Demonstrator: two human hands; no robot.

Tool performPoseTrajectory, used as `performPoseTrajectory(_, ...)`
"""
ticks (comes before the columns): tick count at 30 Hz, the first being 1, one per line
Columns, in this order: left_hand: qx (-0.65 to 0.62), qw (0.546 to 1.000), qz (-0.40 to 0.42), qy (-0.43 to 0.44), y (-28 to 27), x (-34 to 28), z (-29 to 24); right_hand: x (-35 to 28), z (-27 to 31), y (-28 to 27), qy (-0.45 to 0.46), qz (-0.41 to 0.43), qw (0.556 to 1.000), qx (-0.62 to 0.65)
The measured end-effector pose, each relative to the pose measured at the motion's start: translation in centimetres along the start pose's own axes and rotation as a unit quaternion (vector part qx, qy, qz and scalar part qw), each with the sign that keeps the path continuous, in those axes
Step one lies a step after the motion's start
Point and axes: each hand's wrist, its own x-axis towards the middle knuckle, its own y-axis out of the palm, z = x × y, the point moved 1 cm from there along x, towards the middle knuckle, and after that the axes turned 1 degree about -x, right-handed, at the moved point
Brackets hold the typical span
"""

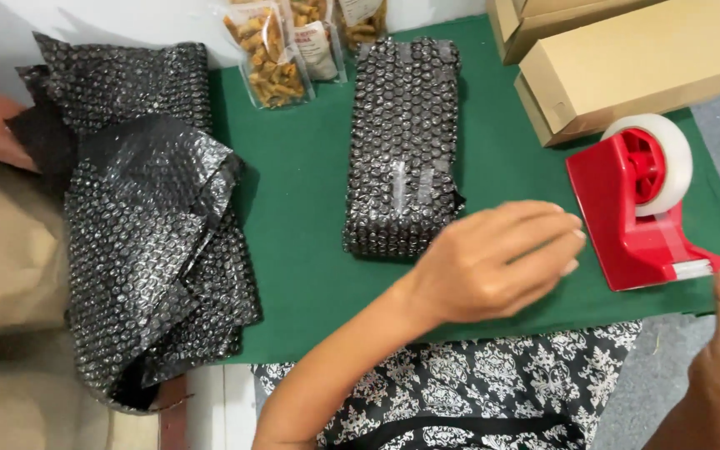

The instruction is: Wrapping a long rectangular box in black bubble wrap and securing it with tape from a dispenser.

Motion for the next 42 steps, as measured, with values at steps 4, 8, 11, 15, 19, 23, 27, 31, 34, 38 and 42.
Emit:
performPoseTrajectory(4,0.080,0.988,-0.070,-0.113,-5.9,-0.6,2.0,3.3,3.1,3.5,0.001,0.070,0.974,0.217)
performPoseTrajectory(8,0.136,0.934,-0.115,-0.311,-9.0,-3.2,4.6,5.6,6.4,6.7,0.035,0.109,0.958,0.264)
performPoseTrajectory(11,0.077,0.886,-0.104,-0.445,-9.8,-5.8,6.3,6.5,7.7,9.3,0.130,0.105,0.935,0.314)
performPoseTrajectory(15,-0.149,0.843,-0.113,-0.504,-9.2,-7.9,7.0,7.2,9.0,12.7,0.262,0.172,0.831,0.460)
performPoseTrajectory(19,-0.206,0.851,-0.083,-0.476,-8.4,-8.8,7.1,7.8,8.7,15.0,0.303,0.180,0.812,0.466)
performPoseTrajectory(23,-0.186,0.851,-0.068,-0.487,-7.2,-8.9,6.7,8.1,8.5,15.0,0.226,0.178,0.843,0.455)
performPoseTrajectory(27,-0.171,0.864,-0.075,-0.467,-7.0,-9.0,6.7,7.8,9.4,14.3,0.107,0.225,0.894,0.373)
performPoseTrajectory(31,-0.185,0.860,-0.101,-0.464,-6.7,-9.3,7.0,7.7,11.5,13.0,0.022,0.267,0.923,0.275)
performPoseTrajectory(34,-0.182,0.857,-0.106,-0.471,-6.8,-9.2,6.9,7.5,13.9,12.0,0.067,0.317,0.909,0.261)
performPoseTrajectory(38,-0.179,0.858,-0.115,-0.467,-6.8,-9.2,6.7,7.3,15.5,11.5,0.028,0.340,0.914,0.218)
performPoseTrajectory(42,-0.174,0.869,-0.117,-0.449,-7.0,-9.1,6.7,7.3,16.0,11.8,0.030,0.378,0.907,0.183)
